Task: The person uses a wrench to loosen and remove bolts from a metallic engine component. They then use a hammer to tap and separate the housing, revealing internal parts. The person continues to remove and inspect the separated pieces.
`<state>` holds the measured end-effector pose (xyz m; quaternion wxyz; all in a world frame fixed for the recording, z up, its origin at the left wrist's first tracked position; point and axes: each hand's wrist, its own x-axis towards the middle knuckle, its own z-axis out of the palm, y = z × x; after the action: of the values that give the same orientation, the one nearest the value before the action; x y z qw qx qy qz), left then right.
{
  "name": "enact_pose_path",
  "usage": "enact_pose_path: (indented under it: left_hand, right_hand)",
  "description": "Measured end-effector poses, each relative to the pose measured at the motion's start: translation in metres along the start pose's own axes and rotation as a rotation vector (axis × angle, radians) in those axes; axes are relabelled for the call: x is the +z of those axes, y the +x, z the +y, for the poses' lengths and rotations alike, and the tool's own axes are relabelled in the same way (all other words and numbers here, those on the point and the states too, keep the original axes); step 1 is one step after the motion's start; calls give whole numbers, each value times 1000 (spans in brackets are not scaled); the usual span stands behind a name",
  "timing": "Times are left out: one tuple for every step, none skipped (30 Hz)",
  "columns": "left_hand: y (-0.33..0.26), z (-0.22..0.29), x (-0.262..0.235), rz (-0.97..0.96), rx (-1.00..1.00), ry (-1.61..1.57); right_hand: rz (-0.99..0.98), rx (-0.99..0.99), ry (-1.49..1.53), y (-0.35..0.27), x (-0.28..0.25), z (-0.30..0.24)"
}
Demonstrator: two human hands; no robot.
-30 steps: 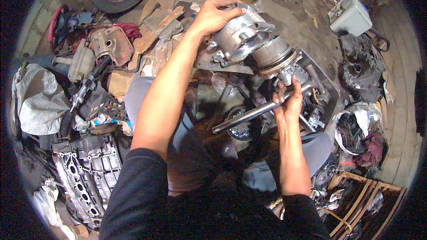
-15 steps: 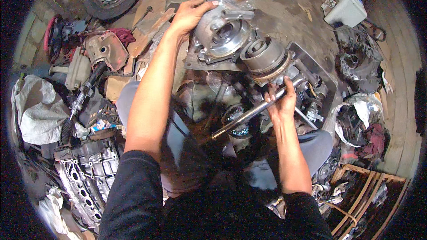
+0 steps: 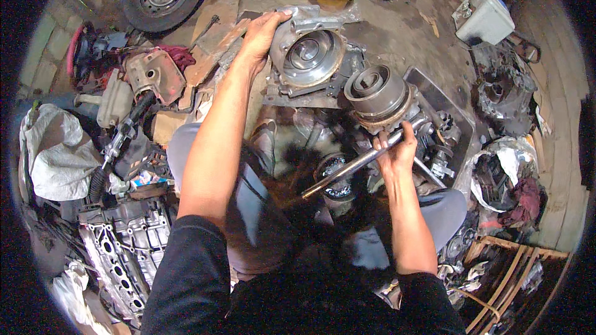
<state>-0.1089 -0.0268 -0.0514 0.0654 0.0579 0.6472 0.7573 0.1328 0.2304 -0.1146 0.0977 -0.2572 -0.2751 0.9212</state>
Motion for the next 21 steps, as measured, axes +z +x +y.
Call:
enact_pose_path:
  left_hand:
    - [-3, 2, 3, 10, -9, -6]
    - [-5, 3, 6, 20, -18, -12]
    - [-6, 3, 9, 7, -30, -56]
    - [-5, 1, 6, 18, -40, -77]
    - [-3, -1, 4, 27, -50, -99]
    - [-1, -4, 3, 36, -61, -121]
    - [3, -10, -4, 24, -83, -197]
    - [9, -15, -12, 12, -104, -272]
    - [13, -21, -19, -1, -124, -347]
    - [14, -23, -19, 9, -114, -382]
    - [14, -25, -18, 20, -104, -416]
    - [14, -27, -18, 32, -94, -451]
    - [14, -26, -19, -3, -139, -465]
    - [14, -26, -19, 12, -142, -477]
    - [12, -27, -18, 27, -144, -490]
    - [10, -26, -16, 41, -146, -503]
    - [8, -24, -14, 65, -141, -474]
    - [6, -22, -12, 65, -147, -475]
    - [4, -20, -10, 64, -154, -478]
    - [2, -17, -7, 64, -161, -480]
    - [1, -15, -4, 90, -189, -481]
  right_hand:
    - [-2, 0, 12, 1, -2, 0]
    - [-3, -1, 24, 1, -4, -1]
    - [-7, -10, 8, 1, -6, -1]
    - [-1, -10, 9, 1, -6, -1]
    - [6, -10, 9, 0, -5, -2]
    - [13, -11, 10, 0, -5, -2]
    - [14, -7, 0, 0, -3, -1]
    - [13, -5, -9, 1, -2, 0]
    - [13, -2, -18, 1, 0, 0]
    - [16, -20, -17, 1, 0, 0]
    - [19, -38, -16, 1, 0, 1]
    - [22, -54, -15, 2, 0, 1]
    - [12, -59, -22, 3, -1, 2]
    - [1, -62, -28, 4, -1, 2]
    - [-10, -66, -35, 4, -1, 3]
    - [-2, -60, -34, 6, -2, 2]
    - [6, -54, -33, 6, -4, 2]
    - [15, -47, -31, 7, -4, 2]
    - [31, -55, -30, 6, -3, 3]
    - [49, -63, -28, 4, 0, 3]
    - [66, -72, -26, 3, 1, 4]
